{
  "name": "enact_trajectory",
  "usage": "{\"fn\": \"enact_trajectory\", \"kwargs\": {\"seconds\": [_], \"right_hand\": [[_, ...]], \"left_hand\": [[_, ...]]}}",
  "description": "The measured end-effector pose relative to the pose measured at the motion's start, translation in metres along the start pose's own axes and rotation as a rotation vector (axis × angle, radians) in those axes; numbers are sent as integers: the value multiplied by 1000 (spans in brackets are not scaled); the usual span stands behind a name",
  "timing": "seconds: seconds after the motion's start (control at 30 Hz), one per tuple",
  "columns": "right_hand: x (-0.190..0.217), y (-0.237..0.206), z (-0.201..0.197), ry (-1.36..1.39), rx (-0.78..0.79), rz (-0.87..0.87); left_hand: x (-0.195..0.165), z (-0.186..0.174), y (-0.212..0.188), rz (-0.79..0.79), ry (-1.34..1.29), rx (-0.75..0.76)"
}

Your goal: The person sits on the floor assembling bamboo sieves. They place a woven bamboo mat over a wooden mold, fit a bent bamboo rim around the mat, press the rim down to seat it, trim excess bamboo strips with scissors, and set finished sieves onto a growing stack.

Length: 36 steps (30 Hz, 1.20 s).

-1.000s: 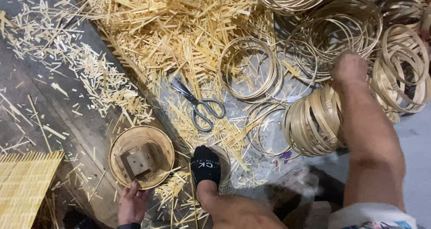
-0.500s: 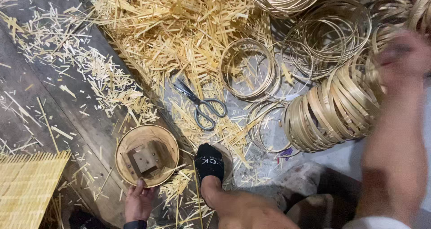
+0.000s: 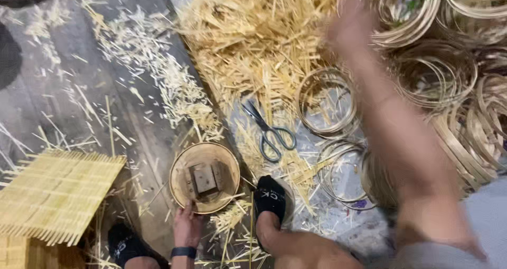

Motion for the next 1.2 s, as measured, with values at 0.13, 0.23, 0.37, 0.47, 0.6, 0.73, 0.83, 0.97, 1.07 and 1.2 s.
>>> {"fn": "enact_trajectory", "kwargs": {"seconds": [0.13,0.23,0.37,0.47,0.6,0.73,0.83,0.97,1.07,1.2], "right_hand": [[29,-150,140,-35,1024,149],[38,-256,169,311,1285,-92],[36,-309,178,518,1020,272],[39,-321,181,606,964,300],[46,-337,183,1297,990,669],[46,-338,185,1286,945,482],[38,-335,196,1291,966,502],[16,-337,211,1294,1101,523],[-14,-336,206,1317,1143,502],[-54,-313,185,1339,1180,427]], "left_hand": [[-41,18,-1,456,321,-97],[-96,51,-29,672,571,-62],[-160,116,-81,837,701,152],[-186,156,-103,888,874,105],[-196,177,-102,819,991,38],[-202,177,-90,951,1069,2],[-202,172,-84,1142,934,56],[-191,143,-43,647,1005,-142],[-179,92,4,563,935,-237],[-133,23,54,439,1004,-63]]}}
Point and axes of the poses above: each hand's wrist, its own y-axis towards the middle knuckle, its own z-axis out of the palm, x = y × z, the point moved 2 cm from there along y, towards the middle knuckle, and after that the axes turned 1 degree about z, right-handed, at the moved point
